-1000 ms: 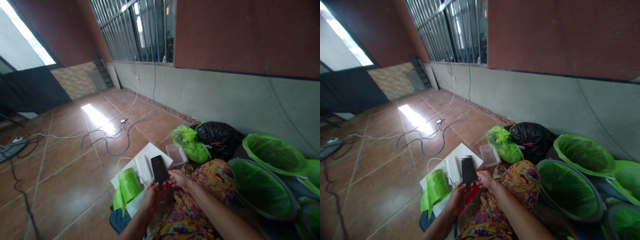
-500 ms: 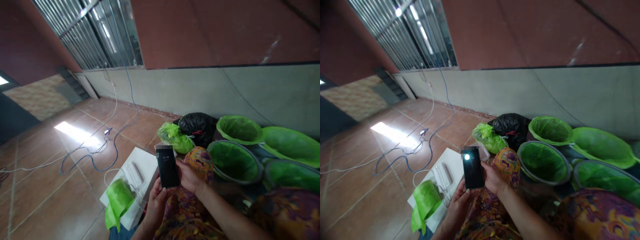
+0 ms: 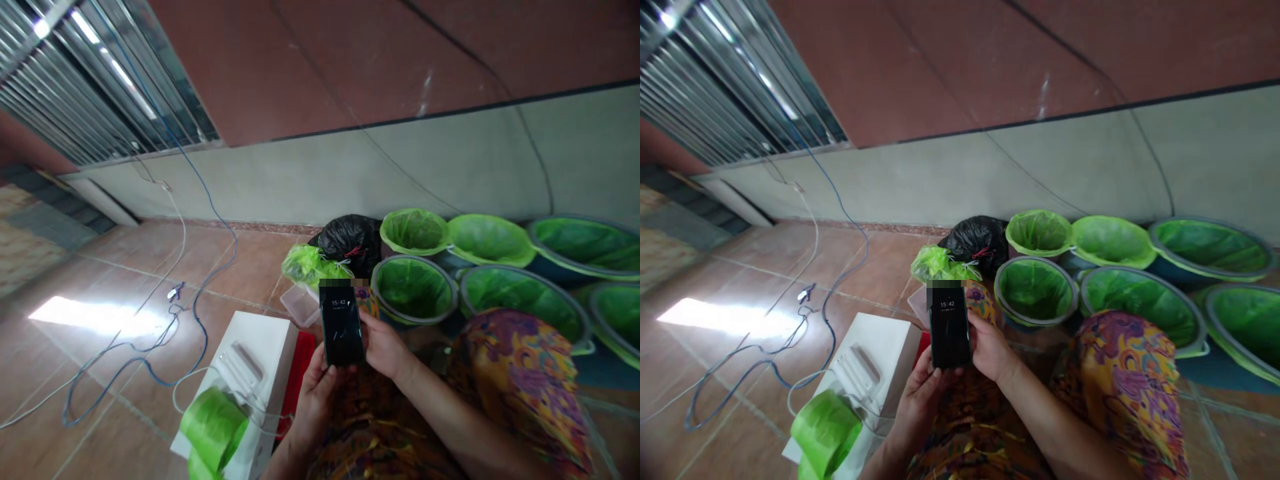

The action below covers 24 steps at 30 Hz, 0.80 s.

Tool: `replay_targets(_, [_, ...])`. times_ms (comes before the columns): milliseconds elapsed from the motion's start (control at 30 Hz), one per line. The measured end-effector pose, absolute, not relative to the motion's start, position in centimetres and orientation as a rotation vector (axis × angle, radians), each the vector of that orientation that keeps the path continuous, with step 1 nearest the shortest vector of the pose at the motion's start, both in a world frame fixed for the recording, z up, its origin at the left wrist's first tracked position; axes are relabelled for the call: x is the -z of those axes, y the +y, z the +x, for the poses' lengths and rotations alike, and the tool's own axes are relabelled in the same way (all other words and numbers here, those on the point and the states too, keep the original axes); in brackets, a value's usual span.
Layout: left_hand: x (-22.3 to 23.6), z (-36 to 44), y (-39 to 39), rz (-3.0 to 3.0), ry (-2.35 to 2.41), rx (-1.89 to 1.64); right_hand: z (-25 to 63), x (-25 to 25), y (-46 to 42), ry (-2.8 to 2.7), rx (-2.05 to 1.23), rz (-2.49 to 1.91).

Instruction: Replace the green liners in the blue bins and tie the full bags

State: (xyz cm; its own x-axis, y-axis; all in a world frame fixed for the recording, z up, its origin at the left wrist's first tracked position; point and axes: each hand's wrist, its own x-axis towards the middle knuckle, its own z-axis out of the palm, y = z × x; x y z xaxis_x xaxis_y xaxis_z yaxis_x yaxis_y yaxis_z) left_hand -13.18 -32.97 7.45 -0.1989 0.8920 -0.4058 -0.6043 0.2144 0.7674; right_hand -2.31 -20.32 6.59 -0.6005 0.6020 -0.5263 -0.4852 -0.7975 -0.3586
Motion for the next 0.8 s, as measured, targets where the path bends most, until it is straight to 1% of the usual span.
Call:
replay_targets(233, [-7.7,-12.8,-32.2,0.217,1.041,-1.372,-1.7,-6.6,-20.3,-0.179,-2.312,-0.892])
replay_targets(800, [-7.7,-12.4,-31.7,0.177,1.06,-1.355,-1.8,-6.0,-20.3,-0.184,-2.292,-0.849])
